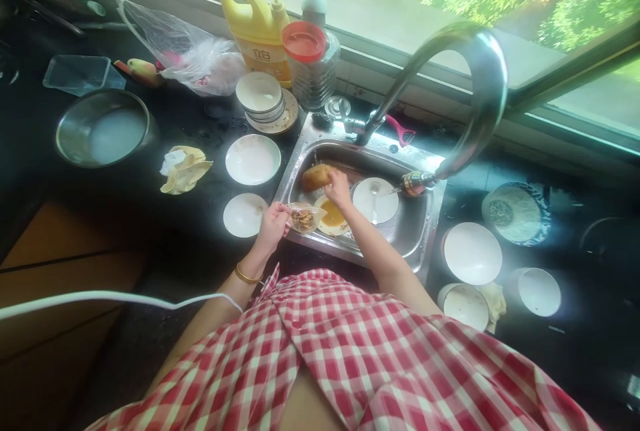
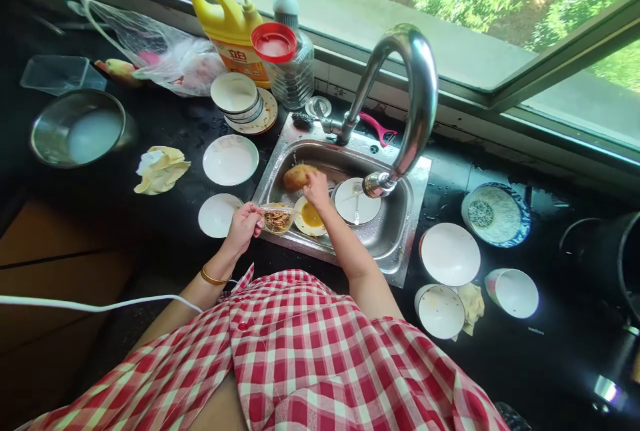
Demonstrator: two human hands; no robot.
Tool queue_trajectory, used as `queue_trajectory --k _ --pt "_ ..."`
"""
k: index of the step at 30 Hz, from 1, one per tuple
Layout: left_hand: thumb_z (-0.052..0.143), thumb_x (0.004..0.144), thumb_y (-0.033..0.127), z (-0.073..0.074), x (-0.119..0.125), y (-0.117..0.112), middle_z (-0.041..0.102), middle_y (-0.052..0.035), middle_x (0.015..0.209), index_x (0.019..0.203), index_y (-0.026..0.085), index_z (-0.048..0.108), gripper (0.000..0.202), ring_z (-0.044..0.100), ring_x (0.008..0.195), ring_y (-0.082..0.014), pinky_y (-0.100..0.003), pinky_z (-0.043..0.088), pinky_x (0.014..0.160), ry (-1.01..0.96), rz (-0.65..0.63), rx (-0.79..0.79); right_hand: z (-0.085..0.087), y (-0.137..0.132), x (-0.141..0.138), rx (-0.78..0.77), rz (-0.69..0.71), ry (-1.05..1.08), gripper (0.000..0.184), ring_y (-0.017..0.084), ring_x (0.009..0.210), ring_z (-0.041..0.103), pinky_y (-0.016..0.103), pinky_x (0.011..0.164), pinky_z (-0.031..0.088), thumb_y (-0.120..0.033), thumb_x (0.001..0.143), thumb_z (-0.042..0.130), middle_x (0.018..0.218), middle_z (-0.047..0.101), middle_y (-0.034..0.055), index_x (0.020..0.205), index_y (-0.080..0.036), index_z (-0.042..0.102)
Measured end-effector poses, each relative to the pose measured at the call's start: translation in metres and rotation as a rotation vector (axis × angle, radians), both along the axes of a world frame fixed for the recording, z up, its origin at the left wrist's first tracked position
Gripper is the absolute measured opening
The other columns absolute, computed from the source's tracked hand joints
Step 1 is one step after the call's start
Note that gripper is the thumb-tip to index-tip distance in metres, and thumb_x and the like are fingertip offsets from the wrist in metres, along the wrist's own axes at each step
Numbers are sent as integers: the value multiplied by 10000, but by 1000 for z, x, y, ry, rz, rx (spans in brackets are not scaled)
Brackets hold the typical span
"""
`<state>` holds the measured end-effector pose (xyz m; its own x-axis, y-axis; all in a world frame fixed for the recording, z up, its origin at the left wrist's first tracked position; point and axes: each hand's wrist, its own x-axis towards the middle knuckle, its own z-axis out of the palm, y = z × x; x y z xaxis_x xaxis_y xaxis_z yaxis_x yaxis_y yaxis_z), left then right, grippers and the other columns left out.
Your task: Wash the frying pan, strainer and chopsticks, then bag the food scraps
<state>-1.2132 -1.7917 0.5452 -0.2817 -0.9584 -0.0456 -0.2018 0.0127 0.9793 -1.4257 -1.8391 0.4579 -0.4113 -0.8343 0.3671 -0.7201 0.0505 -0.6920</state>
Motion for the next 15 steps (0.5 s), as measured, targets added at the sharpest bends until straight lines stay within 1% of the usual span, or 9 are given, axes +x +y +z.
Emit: queue_trajectory --k 2,3,4,5,7,9,10,12,15 --pt "562 650 236 -2 -3 -1 451 89 436 717 204 449 136 336 324 -47 -144 230 334 -11 -11 0 -11 15 1 5 118 26 264 274 1128 508 385 1035 383 -104 795 496 1189 625 140 1001 -153 654" --pt "566 649 236 -3 -4 -1 450 90 435 719 204 448 141 334 323 -46 -142 230 334 -14 -17 -1 -16 24 1 -19 128 5 252 266 1123 518 378 1034 386 -103 800 486 1181 632 137 979 -159 654" --pt "568 646 238 -3 -5 -1 451 90 434 720 204 448 145 333 322 -45 -141 230 333 -17 -24 -3 -22 33 0 -65 98 -46 257 253 1125 528 366 1031 392 -108 811 469 1184 633 132 985 -162 650" --pt "571 642 241 -3 -5 -2 453 90 433 722 204 449 151 331 322 -45 -140 230 332 -19 -31 -4 -27 43 -2 -121 35 -125 272 238 1123 539 351 1021 405 -121 822 451 1187 633 128 1013 -162 640" --pt "574 629 248 -3 -6 -2 461 90 430 723 205 447 164 326 322 -45 -140 229 327 -16 -42 -7 -38 68 -12 -214 -141 -325 312 213 1085 574 329 978 442 -172 851 417 1164 641 123 1101 -149 603" --pt "572 618 254 -3 -8 -2 463 91 428 723 206 445 171 327 322 -47 -140 229 324 -5 -51 -9 -50 98 -30 -239 -336 -477 370 207 1037 603 330 944 466 -226 885 374 1137 649 131 1194 -122 551" --pt "569 614 255 -3 -8 -2 462 91 427 723 206 446 171 329 323 -48 -141 230 323 -1 -54 -12 -56 113 -40 -219 -428 -507 404 213 1045 607 339 948 465 -244 897 360 1152 645 144 1241 -106 522" --pt "561 608 255 -5 -10 -1 460 89 424 721 205 449 166 331 322 -50 -143 232 321 -8 -55 -17 -66 140 -61 -88 -557 -463 488 252 1142 577 380 991 440 -260 891 396 1273 587 199 1338 -77 460" --pt "553 603 253 -7 -13 -1 464 86 422 721 204 454 162 328 319 -51 -144 233 318 -32 -52 -31 -74 162 -80 183 -627 -268 684 360 1285 467 475 1043 382 -259 828 533 1460 407 280 1455 -44 366"
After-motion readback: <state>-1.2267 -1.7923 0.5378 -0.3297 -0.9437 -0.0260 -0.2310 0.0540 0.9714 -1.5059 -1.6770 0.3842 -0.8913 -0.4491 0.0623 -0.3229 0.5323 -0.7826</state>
